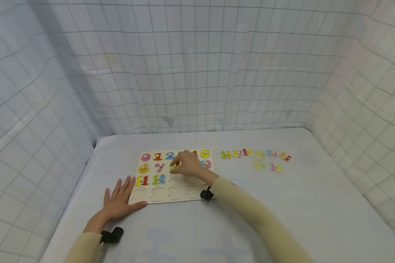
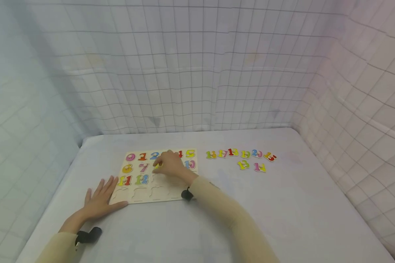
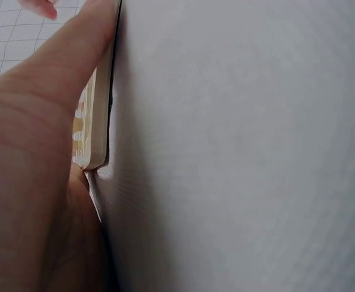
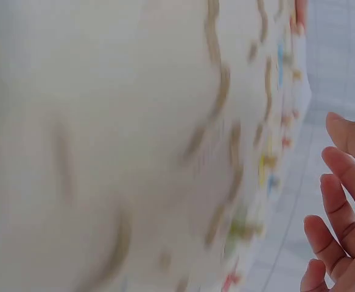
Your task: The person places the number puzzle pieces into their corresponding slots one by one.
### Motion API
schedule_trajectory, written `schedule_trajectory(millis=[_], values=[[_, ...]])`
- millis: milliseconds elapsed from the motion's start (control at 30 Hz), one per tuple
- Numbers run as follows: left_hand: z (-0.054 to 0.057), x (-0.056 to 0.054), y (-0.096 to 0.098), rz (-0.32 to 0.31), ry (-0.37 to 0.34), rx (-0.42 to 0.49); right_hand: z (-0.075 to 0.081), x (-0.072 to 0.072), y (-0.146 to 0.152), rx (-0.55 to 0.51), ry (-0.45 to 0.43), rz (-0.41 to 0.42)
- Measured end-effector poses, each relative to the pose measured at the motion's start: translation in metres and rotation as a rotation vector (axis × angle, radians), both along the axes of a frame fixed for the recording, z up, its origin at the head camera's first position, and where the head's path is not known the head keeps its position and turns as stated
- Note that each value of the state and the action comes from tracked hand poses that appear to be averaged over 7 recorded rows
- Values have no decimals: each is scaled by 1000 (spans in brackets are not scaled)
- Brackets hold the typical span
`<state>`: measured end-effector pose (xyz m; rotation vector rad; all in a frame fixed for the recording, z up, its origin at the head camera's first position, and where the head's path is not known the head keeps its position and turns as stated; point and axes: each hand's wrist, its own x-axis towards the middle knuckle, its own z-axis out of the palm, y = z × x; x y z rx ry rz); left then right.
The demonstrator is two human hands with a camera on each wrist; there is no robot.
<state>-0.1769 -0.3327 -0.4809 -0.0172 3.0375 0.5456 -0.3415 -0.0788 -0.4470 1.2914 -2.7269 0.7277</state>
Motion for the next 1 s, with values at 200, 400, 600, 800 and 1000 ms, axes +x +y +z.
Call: schedule_trajectory(millis=[200,400,600,800,1000], values=[[3,3,-2,-2,9,1,17,-24,55,-71,-18,-95],[5,9,-8,8,21,8,22,-46,111,-176,-80,-214],[8,12,-10,6,22,13,28,-57,173,-179,-120,-346],[9,13,-8,12,14,12,20,-67,232,-135,-179,-387],[8,12,-9,6,15,19,6,-67,265,-57,-289,-419]])
